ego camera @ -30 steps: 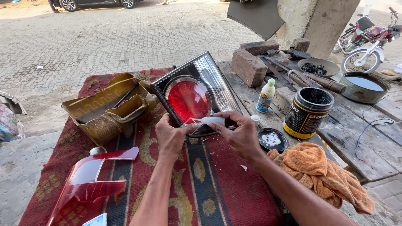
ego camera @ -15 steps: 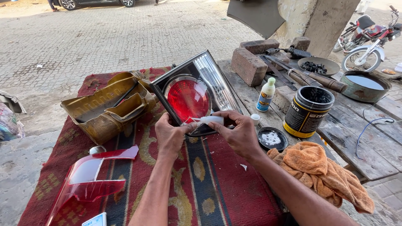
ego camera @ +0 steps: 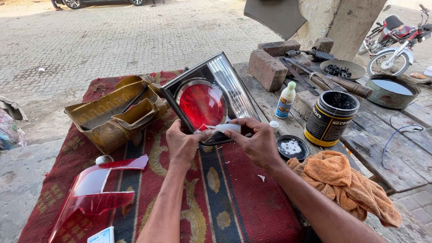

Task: Repairing a car tail light by applying adhesive to the housing and carefully fitting the red lens into place

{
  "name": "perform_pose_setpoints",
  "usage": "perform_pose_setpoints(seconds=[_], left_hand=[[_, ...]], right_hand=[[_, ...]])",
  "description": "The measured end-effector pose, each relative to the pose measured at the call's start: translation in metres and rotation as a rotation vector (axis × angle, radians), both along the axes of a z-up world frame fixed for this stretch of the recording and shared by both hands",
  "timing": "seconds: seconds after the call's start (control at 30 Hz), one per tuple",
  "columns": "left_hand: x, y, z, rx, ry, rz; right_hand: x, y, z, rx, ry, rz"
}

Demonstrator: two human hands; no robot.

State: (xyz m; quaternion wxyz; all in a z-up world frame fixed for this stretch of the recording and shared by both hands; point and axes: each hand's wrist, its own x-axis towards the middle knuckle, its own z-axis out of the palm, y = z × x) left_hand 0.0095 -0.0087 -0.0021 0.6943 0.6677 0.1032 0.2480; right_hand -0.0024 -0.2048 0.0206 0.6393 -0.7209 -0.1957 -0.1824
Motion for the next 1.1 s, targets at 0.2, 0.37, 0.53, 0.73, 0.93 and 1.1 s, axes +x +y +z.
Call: perform_pose_setpoints(seconds=[0.2,0.37,0.53,0.73,0.93,1.1], left_hand=[[-0.0002,-0.0002,0.0019,0.02,-0.007,0.0],[0.0013,0.0007,-0.0022,0.015,-0.004,-0.003],[-0.0013,-0.0005,-0.0004,0.035,0.006,0.004],[0.0011,0.0001,-0.0016,0.014,0.003,0.0],[-0.0036,-0.0021,0.0043,0.012,0.013,-0.009],[-0.0015,-0.0004,0.0014,0.025,0.016,-0.011]], right_hand=[[0.0045,-0.0024,-0.0049,0.007,0.005,0.0],[0.0018,-0.0025,-0.0048,0.004,0.001,-0.01],[-0.0007,-0.0059,-0.0035,0.003,0.007,-0.002],[-0.0003,-0.0062,-0.0019,-0.005,0.0,0.009],[-0.0006,-0.0075,-0.003,0.001,0.019,-0.001],[-0.0005,-0.0098,-0.0058,-0.006,0.026,0.004]])
